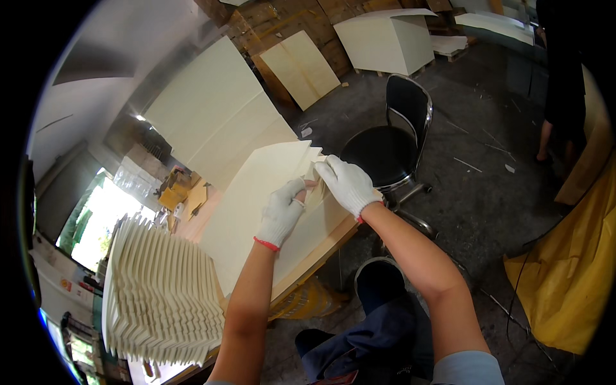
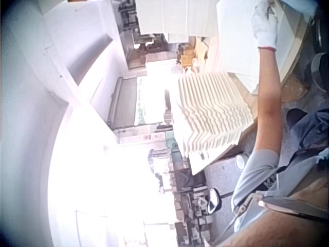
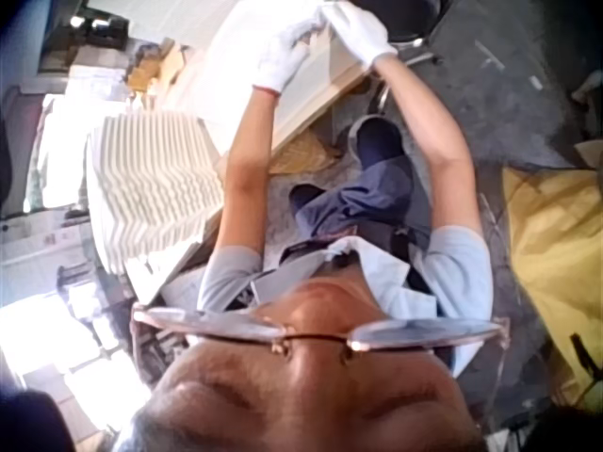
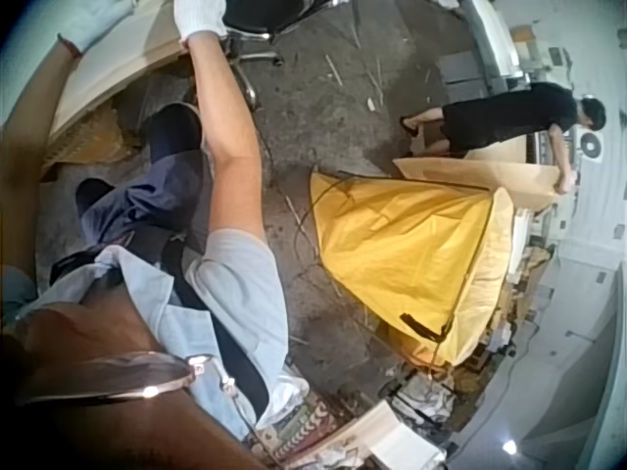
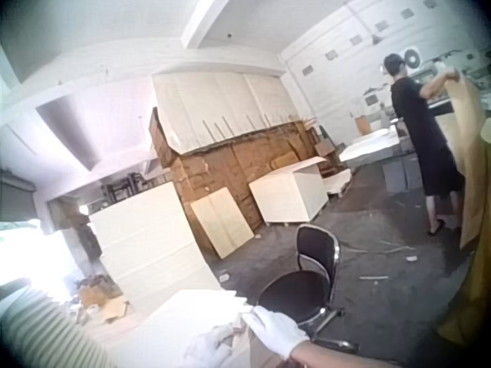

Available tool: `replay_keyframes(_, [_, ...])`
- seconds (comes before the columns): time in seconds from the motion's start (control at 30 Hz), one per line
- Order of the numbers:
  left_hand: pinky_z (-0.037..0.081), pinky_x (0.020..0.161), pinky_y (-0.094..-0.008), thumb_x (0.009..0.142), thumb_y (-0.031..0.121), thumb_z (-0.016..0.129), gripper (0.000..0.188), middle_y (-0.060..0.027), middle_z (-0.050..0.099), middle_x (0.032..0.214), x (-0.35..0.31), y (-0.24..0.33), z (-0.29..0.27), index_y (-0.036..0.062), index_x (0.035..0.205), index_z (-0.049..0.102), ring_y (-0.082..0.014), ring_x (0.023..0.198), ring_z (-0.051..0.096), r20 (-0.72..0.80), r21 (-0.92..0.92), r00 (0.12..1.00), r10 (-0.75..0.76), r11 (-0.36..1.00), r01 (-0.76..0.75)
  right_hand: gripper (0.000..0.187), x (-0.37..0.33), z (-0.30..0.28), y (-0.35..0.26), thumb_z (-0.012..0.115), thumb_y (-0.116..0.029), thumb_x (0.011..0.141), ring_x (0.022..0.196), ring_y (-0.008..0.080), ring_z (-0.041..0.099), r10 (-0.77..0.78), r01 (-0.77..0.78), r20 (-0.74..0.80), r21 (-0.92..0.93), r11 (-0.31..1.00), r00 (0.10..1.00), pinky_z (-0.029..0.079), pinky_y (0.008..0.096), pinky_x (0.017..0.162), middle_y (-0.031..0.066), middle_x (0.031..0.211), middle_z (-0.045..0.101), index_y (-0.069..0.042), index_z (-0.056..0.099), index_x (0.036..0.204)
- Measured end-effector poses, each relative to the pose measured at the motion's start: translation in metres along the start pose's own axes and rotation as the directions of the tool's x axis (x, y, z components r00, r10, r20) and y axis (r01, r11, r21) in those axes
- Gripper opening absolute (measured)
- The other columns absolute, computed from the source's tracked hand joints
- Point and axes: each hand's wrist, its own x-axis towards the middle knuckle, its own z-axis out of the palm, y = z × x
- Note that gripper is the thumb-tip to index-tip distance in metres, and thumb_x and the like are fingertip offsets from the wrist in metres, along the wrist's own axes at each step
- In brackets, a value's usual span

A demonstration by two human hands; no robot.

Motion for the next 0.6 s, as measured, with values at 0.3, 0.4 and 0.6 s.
replay_keyframes(0.3, [0.05,0.073,-0.0337,0.087,0.019,0.074,0.031,-0.0078,0.065,0.082,-0.0019,0.0109,-0.0023,0.0145,0.118,0.072,-0.0187,0.072,0.058,0.02,0.039,0.999,-0.046,0.998,0.045,0.047,0.0,0.0024,0.0027,0.042,-0.049,0.101,0.085,0.0425,0.066,-0.014,0.014,-0.024,0.005,1.0,1.0,0.048,0.0534,0.076,0.0244,0.085,0.069,-0.008,0.062,0.108])
replay_keyframes(0.4, [0.051,0.076,-0.0342,0.09,0.019,0.07,0.029,-0.0106,0.068,0.088,-0.0016,0.0095,-0.0023,0.0151,0.119,0.072,-0.021,0.077,0.063,0.025,0.067,0.999,-0.027,0.997,0.025,0.047,-0.0003,0.001,0.0012,0.042,-0.05,0.101,0.085,0.0425,0.066,-0.005,0.005,-0.017,0.01,1.0,1.0,0.048,0.0534,0.076,0.0245,0.085,0.069,-0.007,0.062,0.108])
replay_keyframes(0.6, [0.052,0.086,-0.0367,0.096,0.016,0.059,0.027,-0.0163,0.071,0.106,-0.0026,0.0072,-0.0016,0.0162,0.121,0.07,-0.0297,0.094,0.069,-0.028,0.017,0.999,-0.035,0.999,0.035,0.05,-0.0015,-0.0007,0.0002,0.041,-0.051,0.102,0.087,0.0432,0.065,0.006,-0.005,-0.012,0.039,0.999,1.0,0.047,0.0538,0.077,0.0253,0.087,0.069,-0.006,0.062,0.107])
